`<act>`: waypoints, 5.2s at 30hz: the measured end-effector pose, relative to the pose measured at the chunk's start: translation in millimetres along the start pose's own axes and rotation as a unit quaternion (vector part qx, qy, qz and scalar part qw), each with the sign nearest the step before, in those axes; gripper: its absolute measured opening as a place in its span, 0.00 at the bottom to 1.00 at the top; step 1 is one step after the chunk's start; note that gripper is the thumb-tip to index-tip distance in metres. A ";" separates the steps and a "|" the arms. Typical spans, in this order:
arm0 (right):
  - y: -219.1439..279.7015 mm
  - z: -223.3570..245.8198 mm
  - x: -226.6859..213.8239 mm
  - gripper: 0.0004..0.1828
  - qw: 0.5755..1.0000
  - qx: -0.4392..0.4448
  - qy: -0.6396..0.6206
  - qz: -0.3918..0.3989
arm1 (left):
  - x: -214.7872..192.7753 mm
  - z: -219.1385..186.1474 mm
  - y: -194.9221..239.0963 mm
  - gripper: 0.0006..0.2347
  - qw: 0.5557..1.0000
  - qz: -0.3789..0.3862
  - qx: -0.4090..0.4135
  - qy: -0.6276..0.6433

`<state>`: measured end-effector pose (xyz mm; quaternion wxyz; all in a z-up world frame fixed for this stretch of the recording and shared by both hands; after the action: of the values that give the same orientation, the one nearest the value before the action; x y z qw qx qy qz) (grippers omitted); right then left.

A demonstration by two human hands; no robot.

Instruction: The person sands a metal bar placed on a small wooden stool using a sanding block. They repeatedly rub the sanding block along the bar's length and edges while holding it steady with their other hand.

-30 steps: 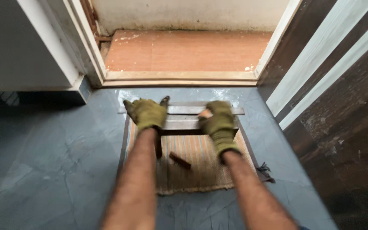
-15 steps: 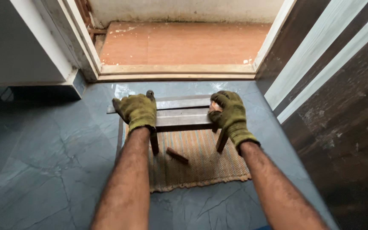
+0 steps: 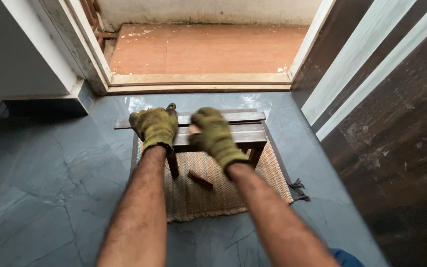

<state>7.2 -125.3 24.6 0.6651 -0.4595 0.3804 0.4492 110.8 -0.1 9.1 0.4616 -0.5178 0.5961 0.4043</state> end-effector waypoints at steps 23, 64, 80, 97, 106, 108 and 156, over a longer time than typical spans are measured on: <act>37.1 -101.7 -73.7 0.15 0.973 0.122 0.107 -0.164 | 5.2 1.6 -4.8 0.26 0.999 0.012 -0.028 -0.020; 5.1 14.7 -0.2 0.16 0.998 -0.050 0.005 -0.027 | -9.2 10.7 17.5 0.28 1.000 0.016 -0.001 0.019; 2.6 24.2 -2.7 0.24 0.992 0.006 0.125 0.011 | -7.7 27.4 12.0 0.31 0.996 -0.038 -0.078 0.021; 33.0 -44.9 -18.4 0.17 0.980 0.196 -0.038 0.009 | 12.3 68.0 20.3 0.34 0.946 -0.143 -0.220 0.189; 12.4 -35.5 -28.1 0.16 0.996 0.079 0.035 0.010 | -10.0 66.8 34.2 0.28 0.941 -0.226 -0.194 0.163; 28.2 -83.4 -56.8 0.17 0.992 0.096 0.069 -0.054 | -13.7 70.2 39.8 0.27 0.921 -0.258 -0.191 0.220; -2.1 14.4 7.4 0.18 0.998 0.039 0.006 -0.058 | -1.0 11.9 27.3 0.26 0.999 0.030 0.014 0.022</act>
<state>12.8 -110.1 22.5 0.7051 -0.4569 0.3746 0.3921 85.3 15.4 7.3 0.4433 -0.5019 0.6271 0.3978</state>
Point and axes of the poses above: each hand's wrist, its own y-axis away from the middle knuckle, its own x-axis out of the palm, z = x × y, the point moved 10 cm from there along -y, towards the middle knuckle, and after that the axes turned 10 degrees about y, right-handed, at the moved point
